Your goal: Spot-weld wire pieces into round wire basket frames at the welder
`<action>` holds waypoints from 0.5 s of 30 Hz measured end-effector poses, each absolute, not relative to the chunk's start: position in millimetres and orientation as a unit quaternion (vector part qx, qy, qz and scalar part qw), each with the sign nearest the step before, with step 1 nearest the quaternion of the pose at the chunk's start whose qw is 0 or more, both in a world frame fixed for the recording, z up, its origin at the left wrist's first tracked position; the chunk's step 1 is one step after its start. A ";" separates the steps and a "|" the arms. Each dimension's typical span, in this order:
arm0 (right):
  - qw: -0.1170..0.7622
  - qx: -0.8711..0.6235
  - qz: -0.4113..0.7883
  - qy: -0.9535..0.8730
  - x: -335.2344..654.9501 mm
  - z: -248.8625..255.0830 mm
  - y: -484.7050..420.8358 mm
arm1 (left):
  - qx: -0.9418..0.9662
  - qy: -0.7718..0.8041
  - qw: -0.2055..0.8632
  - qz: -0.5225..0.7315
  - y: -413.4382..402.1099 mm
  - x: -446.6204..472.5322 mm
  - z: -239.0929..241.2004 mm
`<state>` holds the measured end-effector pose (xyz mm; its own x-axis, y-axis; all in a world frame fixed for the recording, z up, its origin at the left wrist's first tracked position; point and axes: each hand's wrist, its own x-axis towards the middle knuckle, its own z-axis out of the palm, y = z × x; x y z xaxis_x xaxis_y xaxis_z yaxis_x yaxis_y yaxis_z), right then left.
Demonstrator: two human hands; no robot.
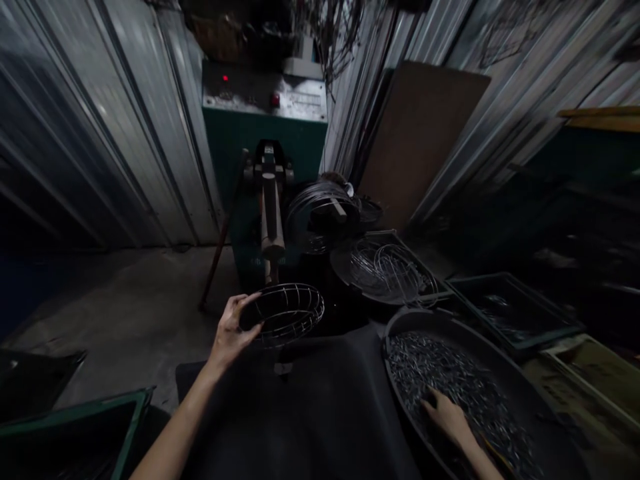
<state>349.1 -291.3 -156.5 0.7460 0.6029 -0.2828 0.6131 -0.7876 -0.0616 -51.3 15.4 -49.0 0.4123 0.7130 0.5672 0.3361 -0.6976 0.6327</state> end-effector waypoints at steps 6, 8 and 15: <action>0.013 0.942 -0.133 0.308 352.6 -144.3 -290.8 | 0.802 0.329 0.227 0.443 13.9 -49.5 -49.7; 0.033 0.940 -0.122 0.317 350.4 -143.8 -294.6 | 0.801 0.332 0.231 0.441 13.2 -50.5 -48.9; 0.125 0.909 -0.092 0.387 358.0 -133.6 -330.5 | 0.802 0.356 0.214 0.430 4.0 -54.3 -35.2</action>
